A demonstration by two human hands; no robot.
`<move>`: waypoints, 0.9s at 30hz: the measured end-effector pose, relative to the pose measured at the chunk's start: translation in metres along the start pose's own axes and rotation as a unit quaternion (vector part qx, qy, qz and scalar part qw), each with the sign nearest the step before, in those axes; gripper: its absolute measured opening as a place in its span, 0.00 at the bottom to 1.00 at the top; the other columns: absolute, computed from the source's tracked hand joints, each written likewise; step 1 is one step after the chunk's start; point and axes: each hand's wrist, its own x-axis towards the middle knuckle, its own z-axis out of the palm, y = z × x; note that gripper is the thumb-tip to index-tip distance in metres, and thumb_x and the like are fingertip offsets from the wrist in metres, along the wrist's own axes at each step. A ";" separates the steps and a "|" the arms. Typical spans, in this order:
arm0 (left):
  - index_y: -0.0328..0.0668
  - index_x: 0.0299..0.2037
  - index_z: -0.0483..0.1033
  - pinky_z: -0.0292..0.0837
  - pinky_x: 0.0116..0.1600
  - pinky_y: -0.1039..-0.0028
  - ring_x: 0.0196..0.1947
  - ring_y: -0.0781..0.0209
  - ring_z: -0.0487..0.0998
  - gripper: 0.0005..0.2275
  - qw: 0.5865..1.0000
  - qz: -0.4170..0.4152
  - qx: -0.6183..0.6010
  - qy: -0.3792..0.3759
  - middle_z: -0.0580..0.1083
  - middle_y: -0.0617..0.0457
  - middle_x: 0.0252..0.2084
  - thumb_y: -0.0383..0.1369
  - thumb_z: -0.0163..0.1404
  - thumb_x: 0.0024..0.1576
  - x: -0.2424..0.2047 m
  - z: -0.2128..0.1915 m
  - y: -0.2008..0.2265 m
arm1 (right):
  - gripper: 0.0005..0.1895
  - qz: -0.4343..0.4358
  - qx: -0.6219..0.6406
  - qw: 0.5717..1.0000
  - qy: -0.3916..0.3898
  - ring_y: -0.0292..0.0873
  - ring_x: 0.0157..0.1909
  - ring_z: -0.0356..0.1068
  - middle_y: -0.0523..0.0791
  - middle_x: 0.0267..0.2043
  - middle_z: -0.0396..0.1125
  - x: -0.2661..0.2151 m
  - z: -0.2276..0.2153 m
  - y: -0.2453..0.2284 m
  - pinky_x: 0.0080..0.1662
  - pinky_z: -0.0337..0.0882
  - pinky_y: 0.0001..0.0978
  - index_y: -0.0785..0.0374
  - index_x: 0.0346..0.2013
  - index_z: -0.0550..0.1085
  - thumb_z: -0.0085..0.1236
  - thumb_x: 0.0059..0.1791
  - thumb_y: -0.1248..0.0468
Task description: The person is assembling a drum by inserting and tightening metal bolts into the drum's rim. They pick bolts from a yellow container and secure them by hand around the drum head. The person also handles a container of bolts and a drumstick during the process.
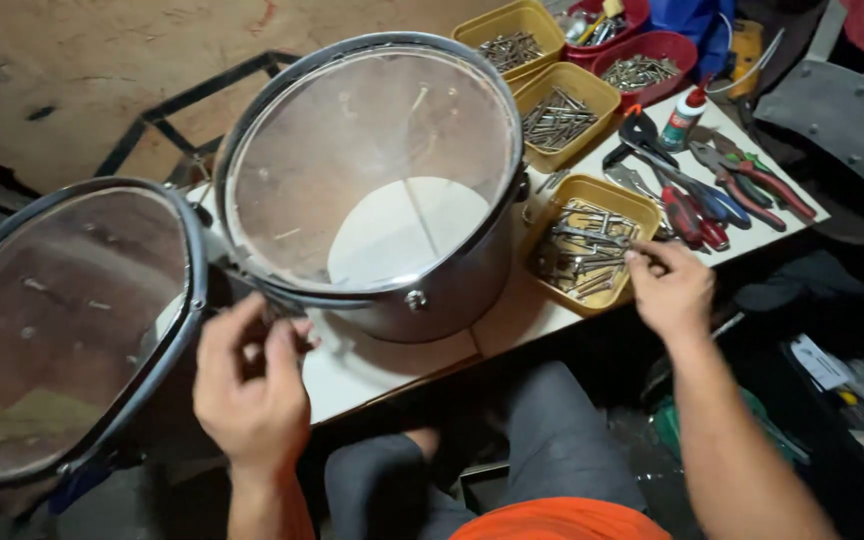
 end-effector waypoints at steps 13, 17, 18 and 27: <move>0.33 0.48 0.77 0.87 0.44 0.76 0.33 0.60 0.83 0.10 0.975 -0.127 -0.098 -0.152 0.74 0.45 0.40 0.21 0.50 0.57 -0.097 0.033 -0.015 | 0.19 -0.091 -0.349 0.796 -0.486 0.55 0.60 0.69 0.47 0.52 0.72 0.080 0.046 -0.043 0.63 0.66 0.56 0.40 0.57 0.77 0.54 0.50 0.50; 0.34 0.49 0.77 0.88 0.44 0.77 0.34 0.62 0.82 0.11 0.974 -0.104 -0.084 -0.181 0.74 0.46 0.39 0.22 0.50 0.57 -0.099 0.043 -0.013 | 0.22 -0.041 -0.388 0.757 -0.524 0.50 0.68 0.64 0.43 0.64 0.66 0.094 0.048 -0.054 0.68 0.63 0.47 0.38 0.58 0.76 0.60 0.49 0.48; 0.33 0.49 0.77 0.89 0.44 0.78 0.34 0.62 0.81 0.10 0.976 -0.087 -0.074 -0.187 0.74 0.45 0.40 0.22 0.50 0.57 -0.099 0.044 -0.012 | 0.19 -0.047 -0.405 0.754 -0.515 0.48 0.68 0.65 0.40 0.64 0.67 0.097 0.050 -0.050 0.66 0.65 0.47 0.30 0.55 0.78 0.56 0.50 0.51; 0.37 0.49 0.78 0.82 0.42 0.79 0.32 0.64 0.84 0.11 0.970 -0.097 -0.076 -0.210 0.76 0.48 0.41 0.23 0.51 0.57 -0.104 0.067 -0.019 | 0.18 -0.106 -0.342 0.778 -0.516 0.52 0.58 0.68 0.49 0.48 0.67 0.089 0.049 -0.069 0.65 0.66 0.50 0.63 0.43 0.79 0.50 0.50 0.54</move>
